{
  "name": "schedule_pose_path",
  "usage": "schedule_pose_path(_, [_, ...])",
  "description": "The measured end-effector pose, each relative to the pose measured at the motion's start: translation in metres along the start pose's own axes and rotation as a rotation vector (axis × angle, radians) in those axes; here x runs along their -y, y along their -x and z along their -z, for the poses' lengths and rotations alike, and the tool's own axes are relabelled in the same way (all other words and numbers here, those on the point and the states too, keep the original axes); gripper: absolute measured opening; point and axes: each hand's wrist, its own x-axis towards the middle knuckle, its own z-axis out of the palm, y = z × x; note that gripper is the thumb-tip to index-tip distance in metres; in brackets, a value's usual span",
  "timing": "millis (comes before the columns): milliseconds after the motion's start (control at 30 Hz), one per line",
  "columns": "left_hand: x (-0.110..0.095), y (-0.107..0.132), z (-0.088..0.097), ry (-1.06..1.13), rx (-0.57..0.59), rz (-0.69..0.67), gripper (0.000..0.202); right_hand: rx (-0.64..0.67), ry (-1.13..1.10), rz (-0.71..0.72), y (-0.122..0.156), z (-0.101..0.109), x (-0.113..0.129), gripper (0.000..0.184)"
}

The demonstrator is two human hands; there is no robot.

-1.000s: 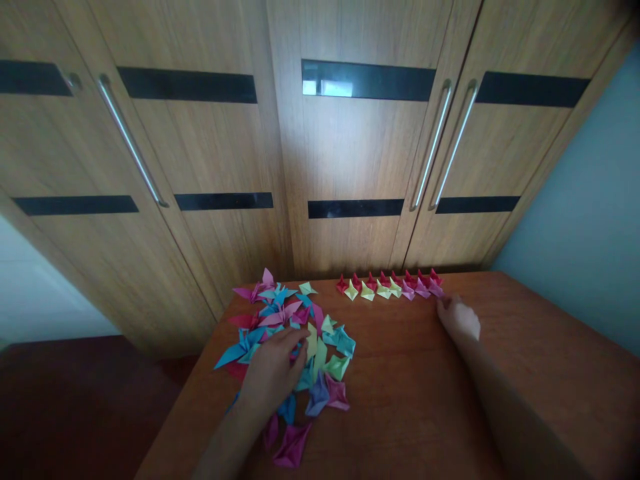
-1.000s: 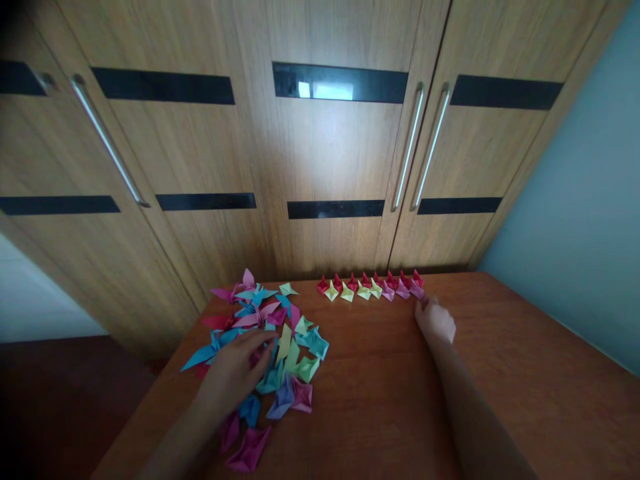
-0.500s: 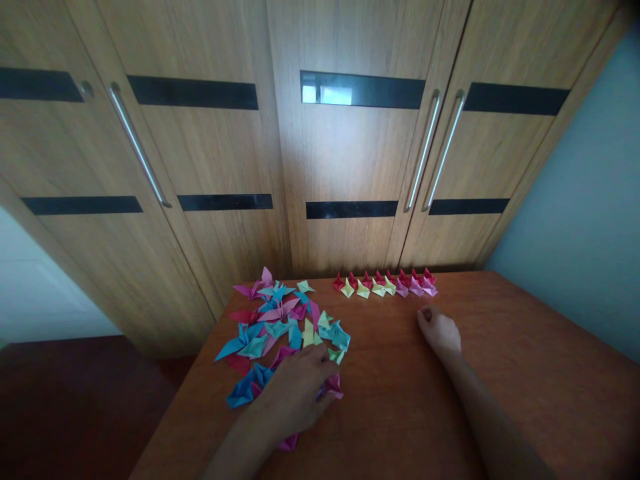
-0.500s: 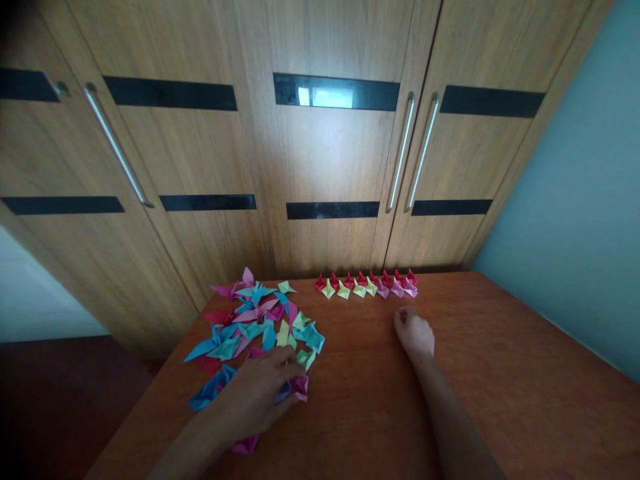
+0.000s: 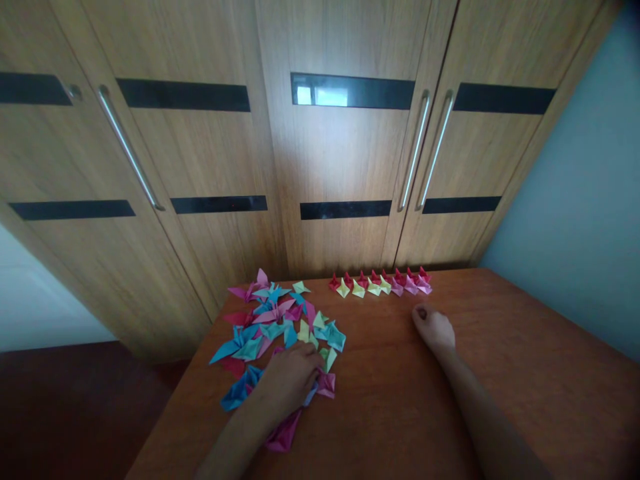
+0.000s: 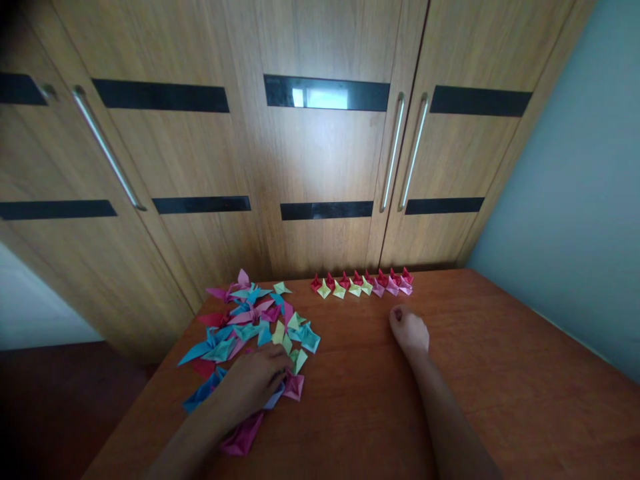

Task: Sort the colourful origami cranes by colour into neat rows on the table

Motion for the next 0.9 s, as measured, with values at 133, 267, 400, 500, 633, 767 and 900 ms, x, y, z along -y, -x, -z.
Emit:
schedule_pose_path(133, [0.002, 0.001, 0.002, 0.036, -0.014, -0.023, 0.015, -0.003, 0.000, 0.002, -0.001, 0.000, -0.001, 0.028])
schedule_pose_path(267, [0.009, 0.005, 0.006, 0.147, -0.052, -0.082, 0.015, -0.005, 0.000, -0.005, 0.000, -0.001, -0.001, 0.028])
schedule_pose_path(400, [0.016, 0.010, 0.013, 0.341, -0.193, -0.136, 0.013, 0.001, -0.006, -0.017, 0.000, 0.000, -0.002, 0.028])
schedule_pose_path(500, [0.016, 0.011, 0.016, 0.457, -0.369, -0.064, 0.014, -0.029, -0.041, -0.010, 0.001, 0.003, -0.002, 0.028])
schedule_pose_path(633, [0.011, 0.009, 0.013, 0.491, -0.571, 0.036, 0.014, -0.157, -0.200, 0.086, 0.010, 0.010, 0.016, 0.030])
schedule_pose_path(767, [0.006, 0.008, 0.003, 0.450, -0.565, -0.011, 0.015, -0.117, -0.533, 0.398, 0.045, 0.016, 0.060, 0.031])
schedule_pose_path(900, [0.004, 0.008, -0.004, 0.385, -0.519, -0.023, 0.016, 0.144, -0.714, 0.614, 0.094, 0.018, 0.102, 0.029])
